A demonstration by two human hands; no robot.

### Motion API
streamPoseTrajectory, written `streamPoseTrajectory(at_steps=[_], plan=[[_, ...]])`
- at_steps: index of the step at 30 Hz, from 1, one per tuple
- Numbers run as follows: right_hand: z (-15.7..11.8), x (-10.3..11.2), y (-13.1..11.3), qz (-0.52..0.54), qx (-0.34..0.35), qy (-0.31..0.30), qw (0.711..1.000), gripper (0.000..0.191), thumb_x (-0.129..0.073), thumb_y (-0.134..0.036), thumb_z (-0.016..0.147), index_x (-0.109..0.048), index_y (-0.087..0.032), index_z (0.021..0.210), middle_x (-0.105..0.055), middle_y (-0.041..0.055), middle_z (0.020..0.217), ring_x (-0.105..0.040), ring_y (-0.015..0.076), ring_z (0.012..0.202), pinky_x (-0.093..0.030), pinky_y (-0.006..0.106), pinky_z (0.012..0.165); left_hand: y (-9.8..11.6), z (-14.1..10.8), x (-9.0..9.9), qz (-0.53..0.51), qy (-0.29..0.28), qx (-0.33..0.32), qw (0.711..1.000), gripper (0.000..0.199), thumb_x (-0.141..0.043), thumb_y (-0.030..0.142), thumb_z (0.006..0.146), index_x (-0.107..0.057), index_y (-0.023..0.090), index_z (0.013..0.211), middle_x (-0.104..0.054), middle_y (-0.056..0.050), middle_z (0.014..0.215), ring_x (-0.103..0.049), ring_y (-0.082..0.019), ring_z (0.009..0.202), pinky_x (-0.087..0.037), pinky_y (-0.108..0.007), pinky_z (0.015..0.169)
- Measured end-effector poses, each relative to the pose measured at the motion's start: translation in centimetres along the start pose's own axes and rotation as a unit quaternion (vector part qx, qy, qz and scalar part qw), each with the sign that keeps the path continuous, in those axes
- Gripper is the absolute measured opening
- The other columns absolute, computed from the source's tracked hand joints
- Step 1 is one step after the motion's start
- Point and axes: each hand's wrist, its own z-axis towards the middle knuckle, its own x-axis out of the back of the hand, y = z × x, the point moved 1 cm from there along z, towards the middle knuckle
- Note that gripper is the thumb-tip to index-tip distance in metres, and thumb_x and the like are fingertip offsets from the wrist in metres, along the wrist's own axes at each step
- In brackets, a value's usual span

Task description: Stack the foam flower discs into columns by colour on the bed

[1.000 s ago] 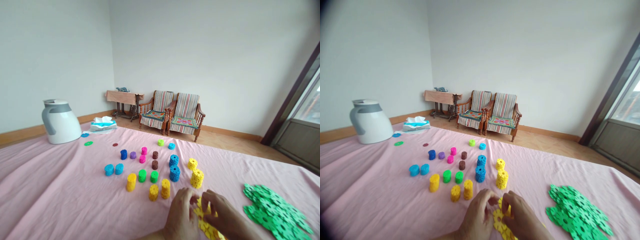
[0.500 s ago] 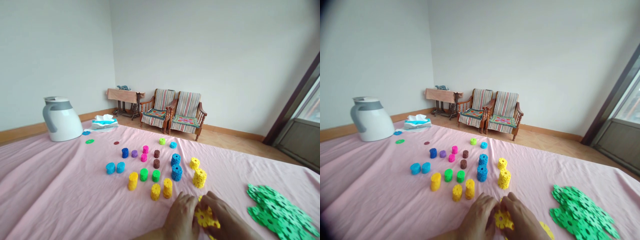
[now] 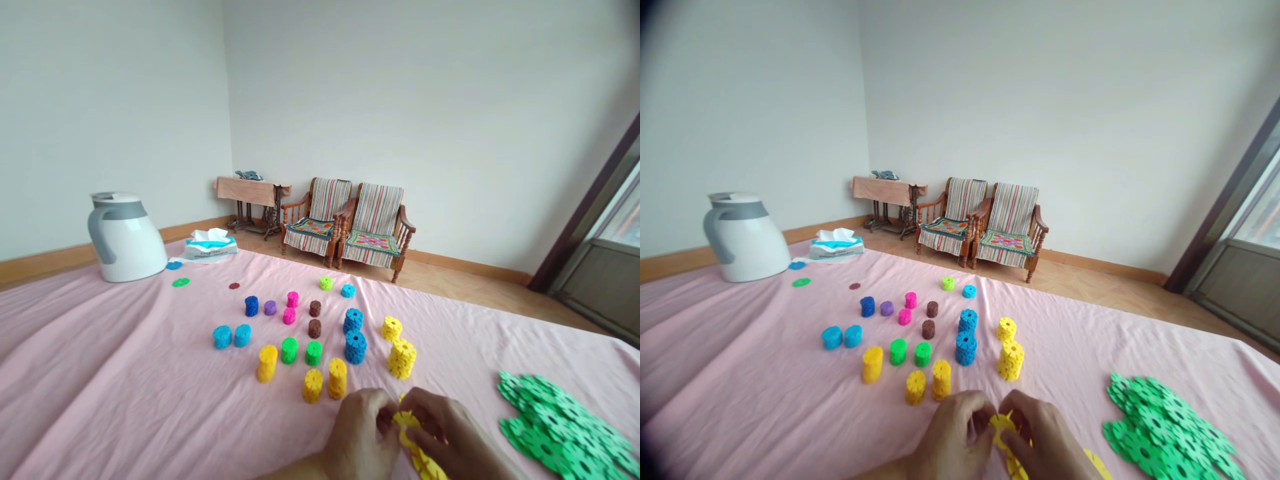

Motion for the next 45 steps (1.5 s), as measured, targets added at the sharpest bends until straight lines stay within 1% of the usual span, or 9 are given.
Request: streamPoseTrajectory(at_steps=[2, 4, 6, 15, 19, 22, 24, 30, 45], plan=[[-0.1, -0.6, 0.2, 0.005, 0.036, 0.055, 0.998, 0.03, -0.055, -0.025, 0.076, -0.06, -0.019, 0.106, -0.069, 0.0051, 0.087, -0.063, 0.015, 0.064, -0.05, 0.025, 0.061, 0.0, 0.2, 0.1, -0.07, 0.021, 0.041, 0.996, 0.013, -0.05, 0.007, 0.07, -0.06, 0.014, 0.075, -0.06, -0.001, 0.069, -0.054, -0.014, 0.063, -0.038, -0.022, 0.058], [-0.2, -1.1, 0.1, 0.005, 0.088, 0.115, 0.989, 0.051, -0.056, -0.021, 0.074, -0.049, -0.02, 0.125, -0.063, 0.0108, 0.113, -0.066, 0.0189, 0.083, -0.053, 0.028, 0.074, -0.1, 0.4, 0.2, -0.151, 0.043, 0.074, 0.985, 0.012, -0.051, 0.008, 0.07, -0.058, 0.013, 0.078, -0.059, -0.001, 0.068, -0.054, -0.013, 0.063, -0.039, -0.023, 0.057], [-0.1, -1.3, -0.3, -0.007, 0.123, 0.139, 0.983, 0.056, -0.055, -0.017, 0.075, -0.045, -0.023, 0.13, -0.057, 0.0121, 0.123, -0.063, 0.0225, 0.102, -0.053, 0.03, 0.082, -0.3, 0.6, 0.3, -0.228, 0.054, 0.101, 0.967, 0.015, -0.052, 0.008, 0.07, -0.056, 0.013, 0.084, -0.055, 0.001, 0.066, -0.053, -0.013, 0.06, -0.04, -0.023, 0.055], [-0.3, 0.0, -1.6, -0.014, 0.116, 0.121, 0.986, 0.034, -0.056, -0.018, 0.076, -0.057, -0.024, 0.11, -0.065, 0.0073, 0.1, -0.067, 0.0189, 0.084, -0.056, 0.027, 0.069, -0.5, 0.6, 0.1, -0.305, 0.032, 0.127, 0.943, 0.013, -0.056, 0.016, 0.073, -0.053, 0.012, 0.086, -0.055, 0.002, 0.062, -0.049, -0.009, 0.05, -0.039, -0.02, 0.049], [1.2, 3.9, -0.8, -0.028, 0.036, 0.178, 0.983, 0.032, -0.059, -0.027, 0.076, -0.058, -0.024, 0.107, -0.065, 0.0062, 0.098, -0.061, 0.0138, 0.06, -0.053, 0.027, 0.056, -0.9, 0.2, -0.4, -0.234, 0.008, 0.093, 0.968, 0.009, -0.05, 0.015, 0.077, -0.053, 0.014, 0.085, -0.056, 0.001, 0.06, -0.047, -0.008, 0.047, -0.036, -0.018, 0.046], [4.5, 6.9, 1.2, 0.01, -0.011, 0.21, 0.978, 0.032, -0.06, -0.035, 0.074, -0.06, -0.022, 0.103, -0.063, 0.0082, 0.103, -0.064, 0.02, 0.083, -0.054, 0.029, 0.062, -1.0, 0.0, -0.6, -0.121, -0.015, 0.032, 0.992, 0.021, -0.049, 0.003, 0.067, -0.059, 0.013, 0.082, -0.057, 0.002, 0.061, -0.05, -0.009, 0.052, -0.036, -0.016, 0.049], [7.2, 7.9, 3.1, 0.029, -0.031, 0.198, 0.979, 0.033, -0.064, -0.037, 0.069, -0.062, -0.02, 0.097, -0.065, 0.0084, 0.098, -0.064, 0.0214, 0.085, -0.053, 0.031, 0.067, -0.9, 0.0, -0.6, -0.058, -0.051, 0.001, 0.997, 0.027, -0.049, -0.001, 0.062, -0.063, 0.013, 0.081, -0.058, 0.002, 0.061, -0.05, -0.009, 0.052, -0.036, -0.016, 0.049], [12.7, 7.0, 7.4, 0.076, -0.047, 0.11, 0.99, 0.031, -0.07, -0.034, 0.061, -0.066, -0.016, 0.087, -0.071, 0.0093, 0.089, -0.065, 0.0218, 0.081, -0.052, 0.033, 0.074, -0.4, 0.4, -0.5, 0.076, -0.132, -0.073, 0.986, 0.028, -0.055, -0.002, 0.063, -0.07, 0.011, 0.083, -0.069, -0.005, 0.074, -0.061, -0.015, 0.064, -0.043, -0.018, 0.06], [15.2, 5.0, 7.8, 0.041, -0.038, 0.05, 0.997, 0.033, -0.069, -0.027, 0.06, -0.067, -0.015, 0.09, -0.071, 0.0099, 0.096, -0.065, 0.0231, 0.09, -0.051, 0.031, 0.075, 0.0, 0.6, -0.3, 0.091, -0.173, -0.024, 0.98, 0.022, -0.061, 0.003, 0.069, -0.071, 0.014, 0.086, -0.071, -0.005, 0.083, -0.061, -0.015, 0.068, -0.044, -0.018, 0.062]])
